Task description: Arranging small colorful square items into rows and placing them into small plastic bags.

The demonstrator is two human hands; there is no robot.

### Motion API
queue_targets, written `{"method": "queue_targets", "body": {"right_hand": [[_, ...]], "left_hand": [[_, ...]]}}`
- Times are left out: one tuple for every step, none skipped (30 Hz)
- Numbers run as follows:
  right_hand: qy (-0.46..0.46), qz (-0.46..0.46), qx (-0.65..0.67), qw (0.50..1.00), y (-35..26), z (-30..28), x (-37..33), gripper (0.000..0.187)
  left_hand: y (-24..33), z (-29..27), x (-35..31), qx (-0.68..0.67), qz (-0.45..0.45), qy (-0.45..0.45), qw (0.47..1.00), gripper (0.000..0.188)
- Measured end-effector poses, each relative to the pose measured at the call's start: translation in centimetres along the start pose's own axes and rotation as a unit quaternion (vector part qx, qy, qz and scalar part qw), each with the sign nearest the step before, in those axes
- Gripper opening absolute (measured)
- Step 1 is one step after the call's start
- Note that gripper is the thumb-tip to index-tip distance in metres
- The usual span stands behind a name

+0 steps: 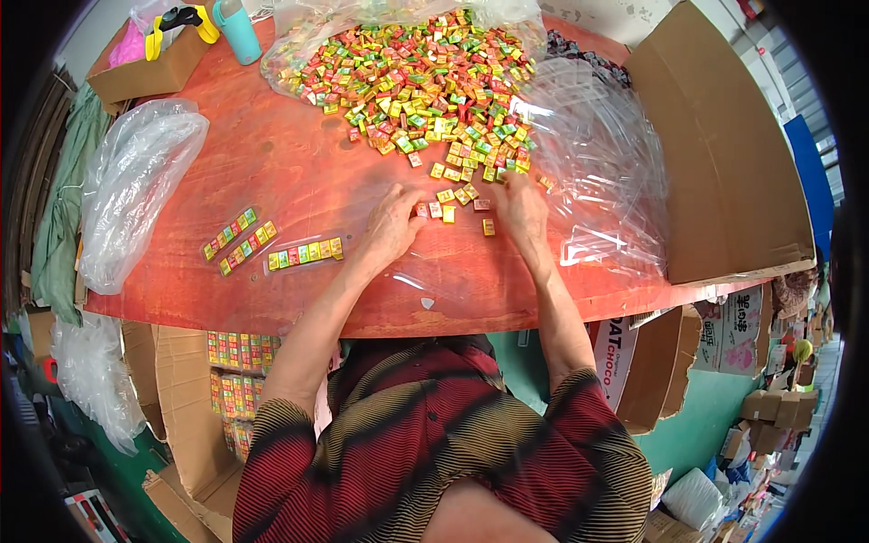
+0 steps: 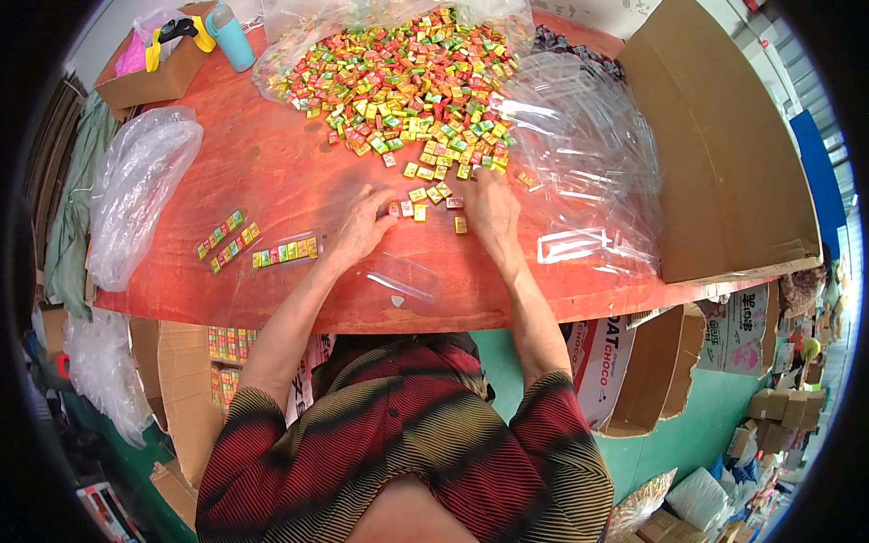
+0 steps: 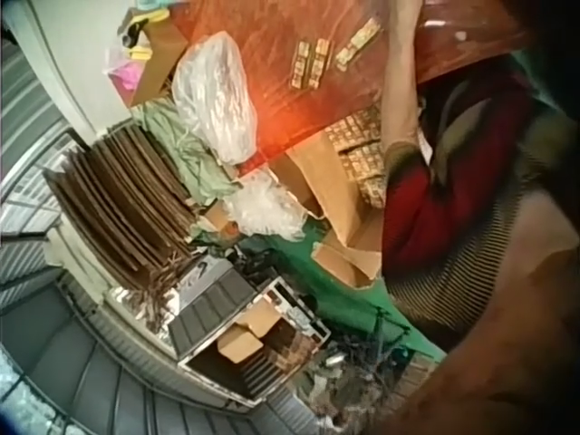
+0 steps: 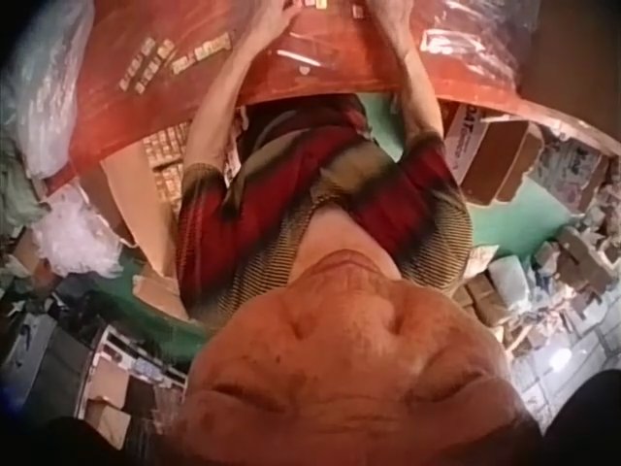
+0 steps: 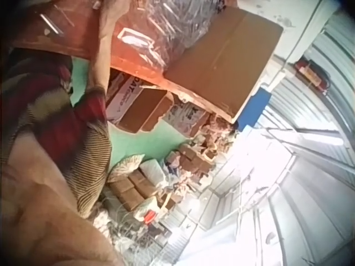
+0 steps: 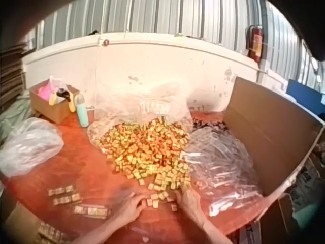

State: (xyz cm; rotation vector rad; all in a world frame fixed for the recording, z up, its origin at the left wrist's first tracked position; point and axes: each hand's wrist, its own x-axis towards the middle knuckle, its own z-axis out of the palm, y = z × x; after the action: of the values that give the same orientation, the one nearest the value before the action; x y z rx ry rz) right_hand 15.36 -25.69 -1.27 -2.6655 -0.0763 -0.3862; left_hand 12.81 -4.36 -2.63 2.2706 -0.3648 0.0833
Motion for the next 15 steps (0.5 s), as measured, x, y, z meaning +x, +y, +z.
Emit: {"method": "queue_targets", "body": {"right_hand": [[0.039, 0.025, 0.013, 0.999, 0.7, 0.1, 0.6, 0.025], [0.060, 0.026, 0.015, 0.998, 0.9, 0.0, 1.2, 0.025], [0.061, 0.029, 0.013, 0.998, 0.8, 0.4, 1.6, 0.025], [0.037, 0.035, -0.035, 0.998, 0.7, 1.1, 1.9, 0.024], [0.014, 0.036, -0.081, 0.996, 0.6, 1.7, 2.2, 0.023], [0.004, 0.021, -0.065, 0.998, 0.6, 2.0, 2.3, 0.023], [0.005, 0.018, -0.065, 0.998, 0.8, 2.1, 2.3, 0.023], [-0.006, 0.002, -0.060, 0.998, 0.6, 2.1, 2.2, 0.023], [-0.017, -0.015, -0.055, 0.998, 0.3, 2.1, 1.9, 0.023], [-0.016, -0.057, -0.031, 0.998, 0.1, 1.7, 1.2, 0.017], [-0.017, -0.059, -0.031, 0.998, 0.6, 1.7, 0.8, 0.017], [-0.003, -0.119, -0.003, 0.993, 1.4, 1.8, 0.6, 0.017], [0.011, -0.178, 0.025, 0.984, 1.9, 1.8, 0.5, 0.017], [-0.025, -0.181, 0.047, 0.982, 1.8, 1.1, 0.5, 0.019], [-0.026, -0.181, 0.046, 0.982, 1.8, 0.7, 0.6, 0.019]], "left_hand": [[0.0, -0.3, 0.0, 0.000, -0.005, -0.003, 1.000, 0.034], [0.0, -0.4, 0.0, -0.001, -0.008, -0.008, 1.000, 0.034], [0.1, -0.4, 0.0, -0.002, -0.007, -0.011, 1.000, 0.034], [0.3, -0.3, 0.0, -0.001, -0.005, -0.024, 1.000, 0.034], [0.3, -0.4, 0.1, 0.002, -0.005, -0.033, 0.999, 0.034], [0.3, -0.4, 0.2, 0.002, -0.006, -0.029, 1.000, 0.034], [0.4, -0.1, 0.5, 0.004, -0.001, -0.028, 1.000, 0.033], [0.4, -0.1, 0.4, 0.006, -0.001, -0.028, 1.000, 0.032], [0.4, -0.2, 0.3, 0.007, -0.005, -0.027, 1.000, 0.032], [0.5, -0.3, 0.2, 0.020, -0.013, -0.031, 0.999, 0.032], [0.8, -0.4, 0.1, 0.032, -0.019, -0.035, 0.999, 0.032], [0.6, -0.5, 0.1, 0.032, -0.020, -0.033, 0.999, 0.032], [0.3, -0.6, 0.0, 0.038, -0.021, -0.028, 0.999, 0.031], [0.4, -0.7, 0.0, 0.042, -0.020, -0.025, 0.999, 0.031], [0.6, -0.8, 0.0, 0.041, -0.020, -0.025, 0.999, 0.031]]}}
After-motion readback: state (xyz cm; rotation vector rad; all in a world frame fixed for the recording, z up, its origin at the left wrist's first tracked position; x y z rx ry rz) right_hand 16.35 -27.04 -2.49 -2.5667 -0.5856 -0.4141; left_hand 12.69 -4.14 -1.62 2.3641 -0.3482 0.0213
